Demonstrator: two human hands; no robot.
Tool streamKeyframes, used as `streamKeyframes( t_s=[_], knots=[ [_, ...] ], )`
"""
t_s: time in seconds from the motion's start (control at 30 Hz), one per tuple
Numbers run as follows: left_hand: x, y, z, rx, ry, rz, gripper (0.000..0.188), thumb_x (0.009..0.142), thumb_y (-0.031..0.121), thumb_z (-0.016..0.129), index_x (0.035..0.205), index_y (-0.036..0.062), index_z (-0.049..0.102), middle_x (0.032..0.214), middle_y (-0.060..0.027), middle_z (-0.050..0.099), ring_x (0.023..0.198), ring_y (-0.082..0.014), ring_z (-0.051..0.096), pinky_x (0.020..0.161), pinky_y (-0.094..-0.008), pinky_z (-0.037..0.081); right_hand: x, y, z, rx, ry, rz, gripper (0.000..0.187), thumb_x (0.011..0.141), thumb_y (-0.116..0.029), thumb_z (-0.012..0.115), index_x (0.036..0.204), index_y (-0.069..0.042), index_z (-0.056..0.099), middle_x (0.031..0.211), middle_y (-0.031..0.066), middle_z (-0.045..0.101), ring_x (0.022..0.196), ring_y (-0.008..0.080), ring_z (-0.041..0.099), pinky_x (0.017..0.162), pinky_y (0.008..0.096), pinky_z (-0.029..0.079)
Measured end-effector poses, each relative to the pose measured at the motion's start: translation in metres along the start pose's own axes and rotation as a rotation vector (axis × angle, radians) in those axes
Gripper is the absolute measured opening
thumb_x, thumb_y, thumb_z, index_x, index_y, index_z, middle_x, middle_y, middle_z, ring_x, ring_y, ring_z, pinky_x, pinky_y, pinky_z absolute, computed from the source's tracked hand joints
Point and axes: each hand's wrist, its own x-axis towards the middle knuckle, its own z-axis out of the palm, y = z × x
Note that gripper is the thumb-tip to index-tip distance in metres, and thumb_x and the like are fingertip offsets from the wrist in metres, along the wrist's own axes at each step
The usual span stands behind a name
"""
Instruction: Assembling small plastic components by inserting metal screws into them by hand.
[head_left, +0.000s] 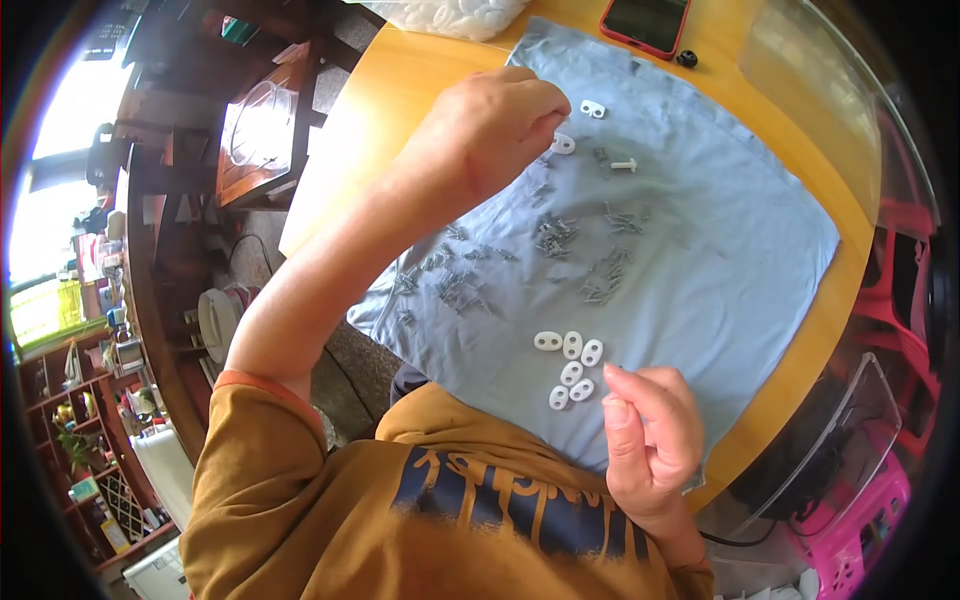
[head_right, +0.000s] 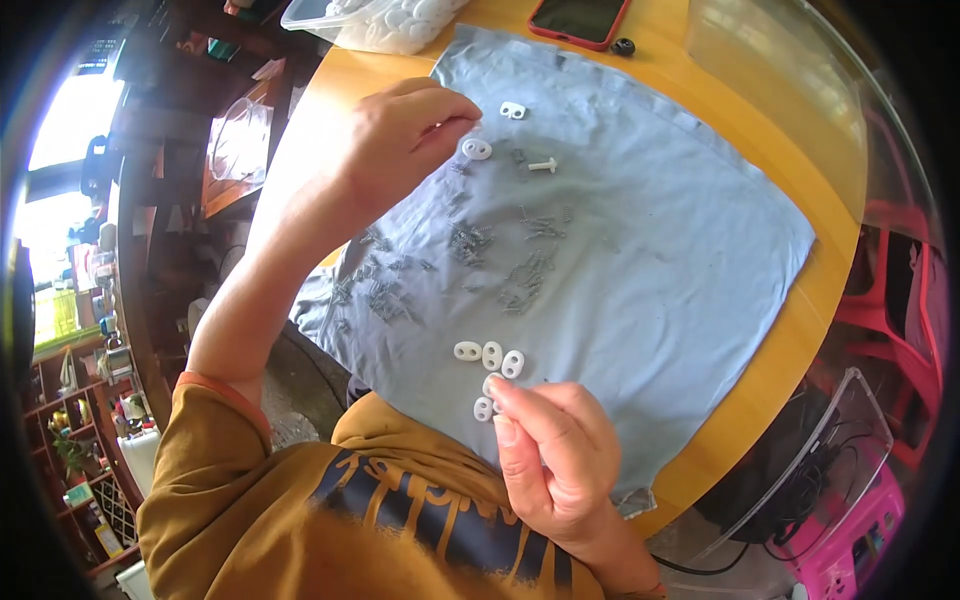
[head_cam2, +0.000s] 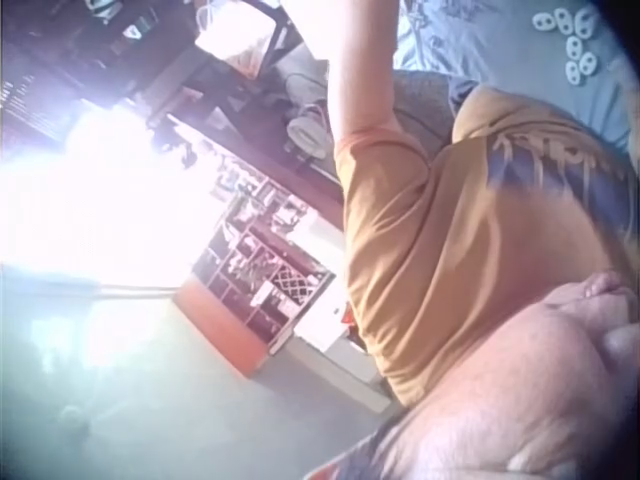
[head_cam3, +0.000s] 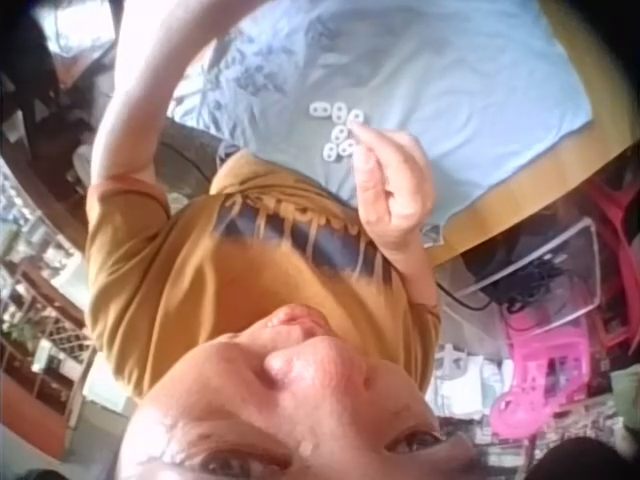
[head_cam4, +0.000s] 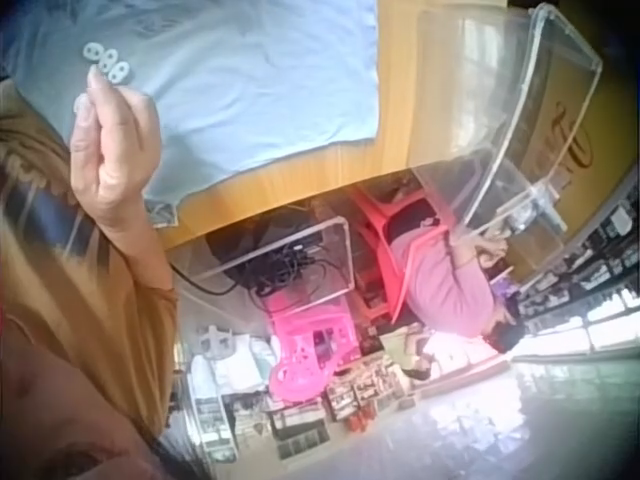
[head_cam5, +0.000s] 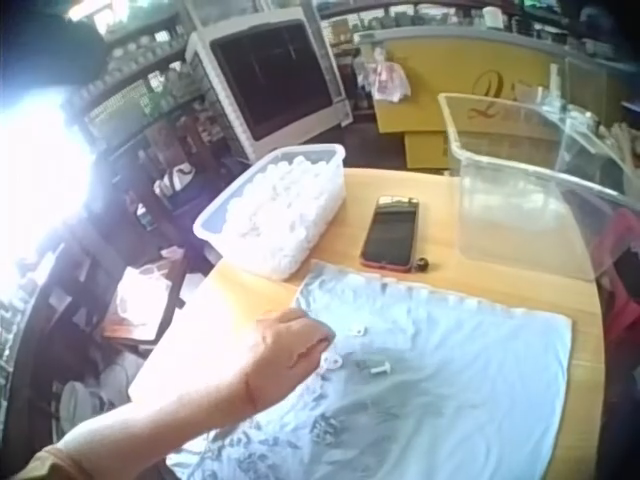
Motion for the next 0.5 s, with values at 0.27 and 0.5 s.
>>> streamKeyframes(
  t_s=[0.27,0.5],
  knots=[
    [-0.060,0.084,-0.027,-1.004,-0.436,-0.311,0.030,0.079,0.000,0.068,0.106,0.0001,0.054,0.083,-0.0042,0.061,0.077,-0.0092,0.061,0.067,-0.0238,0.049,-0.001,-0.001,0.004,0.162,0.149,0.202,0.021,0.084,-0.002,0.059,0.104,0.003,0.060,0.082,0.0078,0.059,0.070,0.0165,0.054,0.064,0.0259,0.043],
    [-0.066,0.086,-0.021,-0.920,-0.435,-0.232,0.034,0.078,0.001,0.069,0.106,0.0007,0.050,0.079,-0.0058,0.063,0.075,-0.0124,0.063,0.066,-0.0256,0.049,-0.003,0.004,-0.001,0.290,0.007,0.231,0.017,0.083,0.000,0.061,0.099,0.002,0.062,0.087,0.0092,0.061,0.073,0.0155,0.056,0.065,0.0251,0.043]
  ],
)
